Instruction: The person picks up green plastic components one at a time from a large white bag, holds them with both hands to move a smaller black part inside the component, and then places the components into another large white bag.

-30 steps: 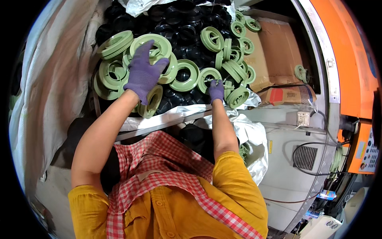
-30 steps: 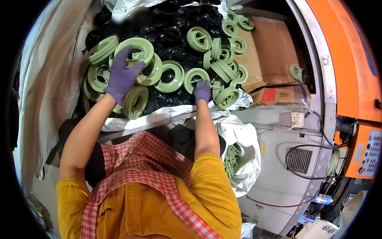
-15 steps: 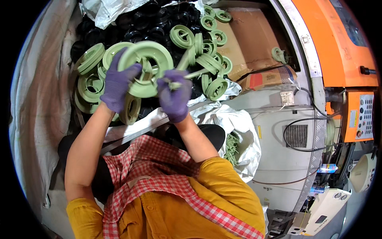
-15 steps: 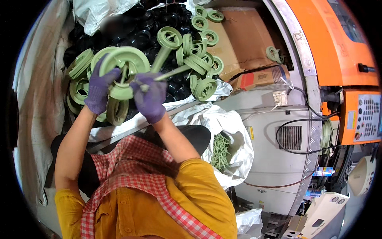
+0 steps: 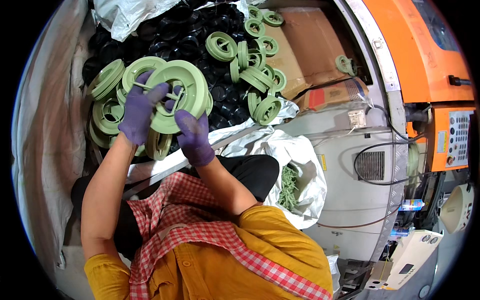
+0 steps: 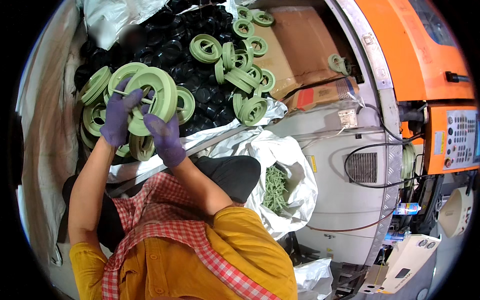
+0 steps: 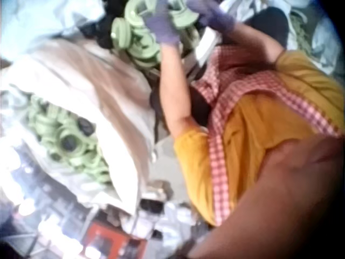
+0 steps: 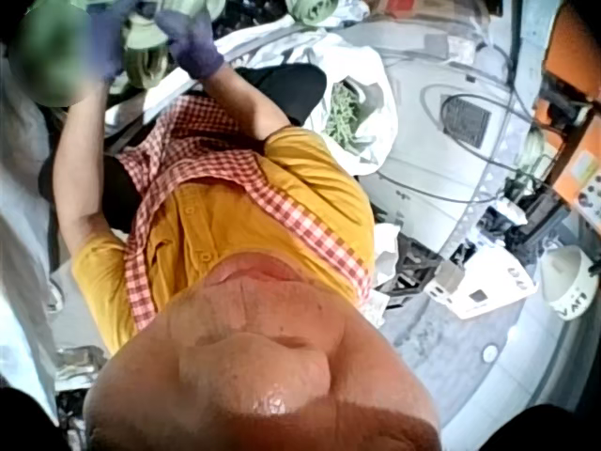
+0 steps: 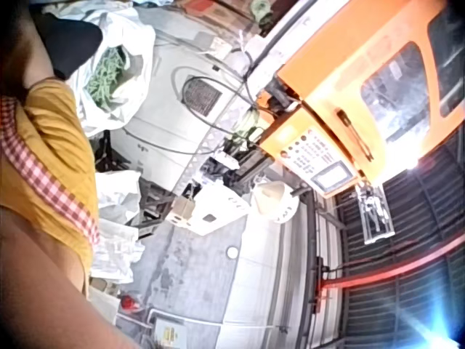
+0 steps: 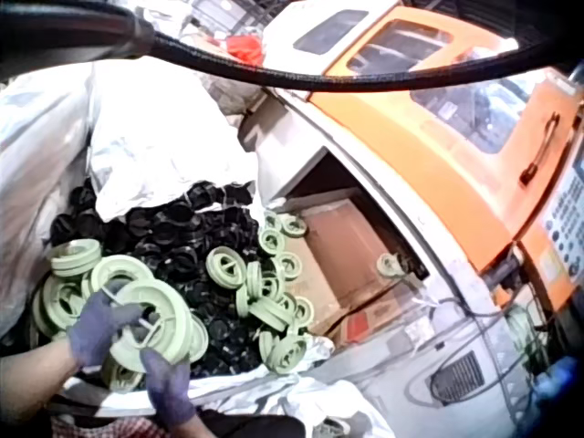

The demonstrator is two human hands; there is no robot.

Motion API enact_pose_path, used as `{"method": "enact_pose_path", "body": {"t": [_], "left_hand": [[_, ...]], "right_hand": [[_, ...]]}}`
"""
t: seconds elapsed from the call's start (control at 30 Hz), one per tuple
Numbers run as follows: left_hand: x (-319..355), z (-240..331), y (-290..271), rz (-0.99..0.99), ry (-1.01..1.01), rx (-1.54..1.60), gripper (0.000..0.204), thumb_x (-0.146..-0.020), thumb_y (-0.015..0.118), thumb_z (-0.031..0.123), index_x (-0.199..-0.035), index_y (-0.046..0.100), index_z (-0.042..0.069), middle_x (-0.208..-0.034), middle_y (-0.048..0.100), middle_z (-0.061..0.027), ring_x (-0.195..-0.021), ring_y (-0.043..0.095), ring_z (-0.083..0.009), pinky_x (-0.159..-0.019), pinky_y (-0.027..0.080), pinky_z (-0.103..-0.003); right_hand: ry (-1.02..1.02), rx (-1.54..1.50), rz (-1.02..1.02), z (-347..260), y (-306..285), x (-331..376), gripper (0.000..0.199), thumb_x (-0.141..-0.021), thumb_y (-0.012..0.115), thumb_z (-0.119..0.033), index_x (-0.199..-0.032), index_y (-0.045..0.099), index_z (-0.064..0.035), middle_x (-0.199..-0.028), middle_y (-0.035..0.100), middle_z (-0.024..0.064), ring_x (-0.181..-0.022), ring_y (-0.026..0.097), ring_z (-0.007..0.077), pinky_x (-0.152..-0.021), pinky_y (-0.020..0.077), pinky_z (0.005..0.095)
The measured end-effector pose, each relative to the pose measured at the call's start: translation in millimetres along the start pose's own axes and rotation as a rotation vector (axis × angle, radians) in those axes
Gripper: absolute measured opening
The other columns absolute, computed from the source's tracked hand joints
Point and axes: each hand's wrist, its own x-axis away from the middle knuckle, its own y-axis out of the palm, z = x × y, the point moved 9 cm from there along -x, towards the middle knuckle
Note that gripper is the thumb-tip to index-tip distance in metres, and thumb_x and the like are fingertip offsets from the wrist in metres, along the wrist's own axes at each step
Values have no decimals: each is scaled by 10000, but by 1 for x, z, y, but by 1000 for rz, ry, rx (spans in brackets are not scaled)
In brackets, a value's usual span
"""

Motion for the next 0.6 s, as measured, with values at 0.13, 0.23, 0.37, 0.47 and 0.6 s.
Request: {"method": "enact_pose_path", "body": {"t": [0.13,0.23,0.37,0.47,0.6], "left_hand": [[2,7,-6,-39,71,-146,442,-841,591,64,-1253,435,41,-1013,597,-92,-785,602,-141,-634,505,-258],[7,2,1,1,12,-75,461,-825,616,56,-1246,431,28,-1006,607,-88,-839,602,-143,-726,501,-257],[3,13,-9,78,34,-115,462,-811,652,77,-1229,469,8,-1014,609,-79,-873,594,-131,-773,491,-255],[-2,34,-6,133,117,-125,456,-821,650,98,-1240,494,11,-1025,610,-63,-884,593,-117,-759,489,-233],[1,74,-45,461,714,-1191,658,-731,735,235,-1286,452,22,-1291,453,-202,-1196,444,-289,-984,368,-373]], "right_hand": [[318,-615,-78,4,17,-12,650,-949,272,-526,-1320,348,3,-1202,518,167,-1017,568,253,-909,473,359],[213,-273,43,10,-13,-18,690,-913,308,-595,-1269,411,-13,-1099,564,137,-922,591,196,-822,504,331],[349,-563,240,24,-25,-18,570,-943,327,-524,-1180,476,-27,-1039,584,101,-866,593,183,-743,508,317],[205,-304,101,20,-67,-28,396,-948,427,-423,-1102,502,-66,-930,581,48,-849,582,172,-750,483,295],[-293,330,667,-59,-215,-45,296,-827,588,-27,-1099,473,-14,-830,549,64,-723,521,119,-665,438,255]]}}
